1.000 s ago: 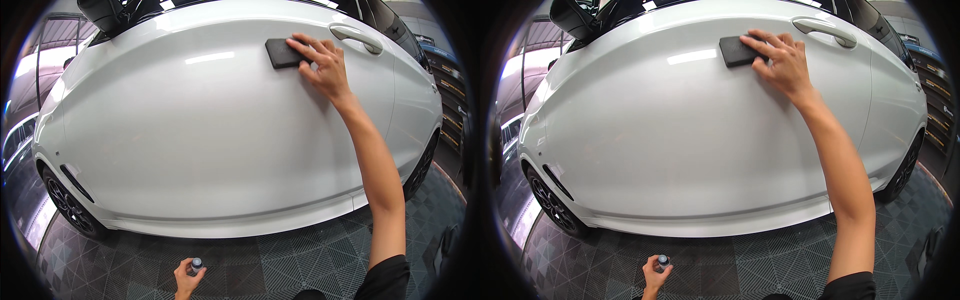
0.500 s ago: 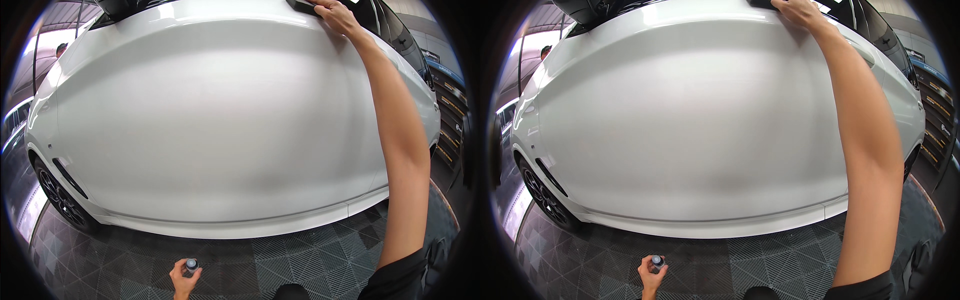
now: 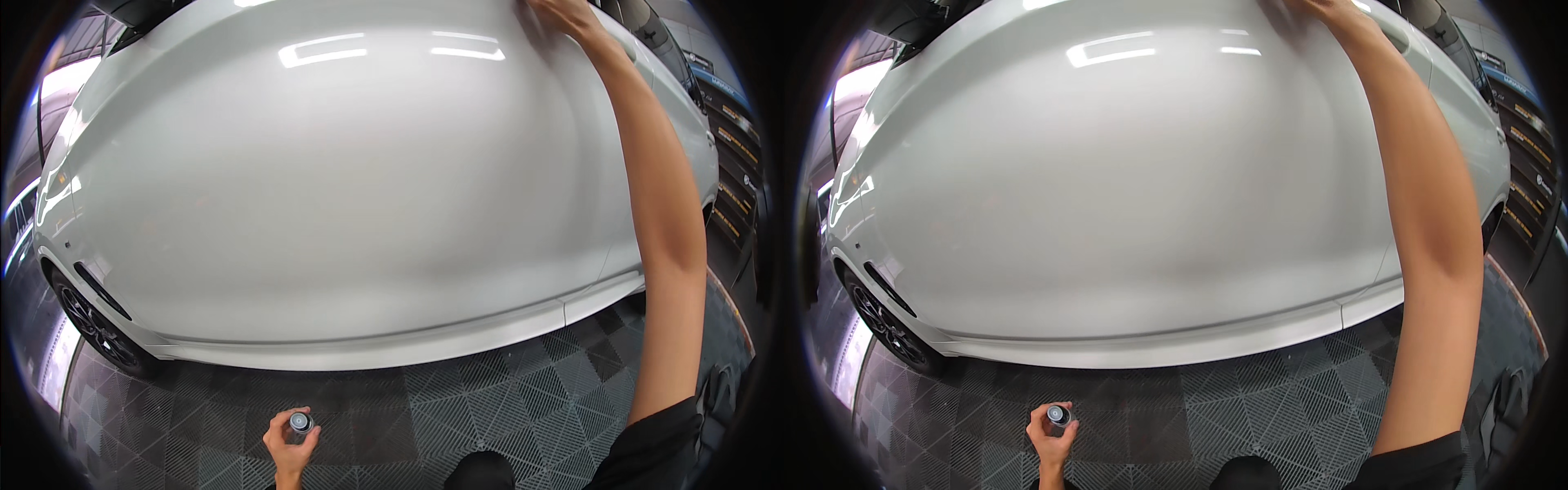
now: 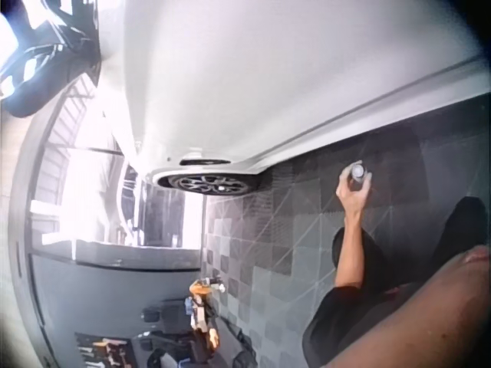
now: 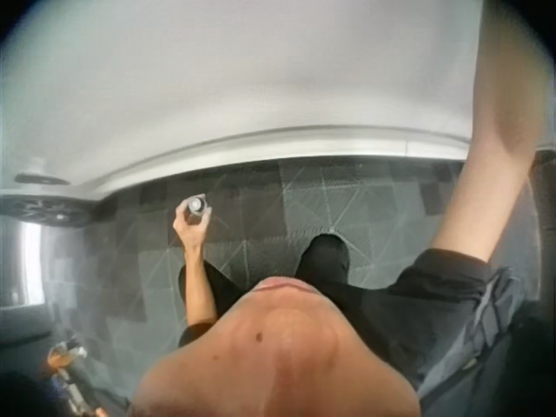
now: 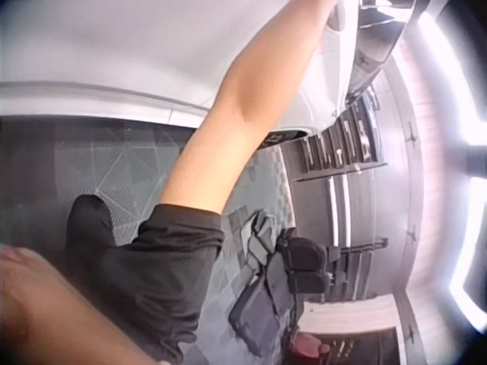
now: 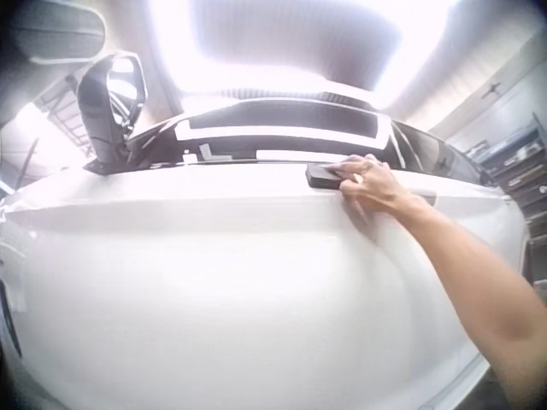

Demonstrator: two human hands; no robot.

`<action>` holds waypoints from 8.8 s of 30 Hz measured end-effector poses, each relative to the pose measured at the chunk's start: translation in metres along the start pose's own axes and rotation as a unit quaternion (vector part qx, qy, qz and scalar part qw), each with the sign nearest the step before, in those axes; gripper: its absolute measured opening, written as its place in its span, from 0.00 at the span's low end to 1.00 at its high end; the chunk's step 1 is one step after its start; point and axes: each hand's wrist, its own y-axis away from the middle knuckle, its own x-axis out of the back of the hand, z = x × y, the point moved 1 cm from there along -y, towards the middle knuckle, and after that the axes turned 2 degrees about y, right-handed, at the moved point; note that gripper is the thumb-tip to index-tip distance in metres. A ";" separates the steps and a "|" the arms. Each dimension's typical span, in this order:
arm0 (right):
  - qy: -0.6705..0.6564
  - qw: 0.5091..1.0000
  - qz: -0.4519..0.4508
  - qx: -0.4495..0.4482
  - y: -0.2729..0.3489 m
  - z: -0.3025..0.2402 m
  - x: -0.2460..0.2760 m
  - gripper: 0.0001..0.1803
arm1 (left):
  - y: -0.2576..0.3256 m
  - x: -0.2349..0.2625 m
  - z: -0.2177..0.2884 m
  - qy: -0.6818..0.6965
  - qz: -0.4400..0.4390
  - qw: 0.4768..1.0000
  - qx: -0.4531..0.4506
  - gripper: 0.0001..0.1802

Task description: The person applies a liquid coating to the exterior of a white car using a small applicator pad. They systematically rub the pad over the front bumper, hood, side fender, and door panels, occasionally dispensing more liquid from a small bottle onto the pad to continue the process.

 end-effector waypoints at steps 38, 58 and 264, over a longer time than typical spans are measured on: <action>-0.118 0.991 0.022 0.055 0.591 -0.100 -0.077 0.21 | 0.068 -0.019 0.069 -0.074 -0.078 0.991 -0.083 0.30; -0.054 0.989 0.081 0.111 0.552 -0.043 -0.043 0.25 | 0.063 -0.021 0.106 -0.160 -0.090 0.983 -0.026 0.26; -0.031 0.997 0.069 -0.022 0.327 0.189 0.062 0.29 | 0.047 -0.119 0.091 0.045 -0.065 0.997 0.010 0.26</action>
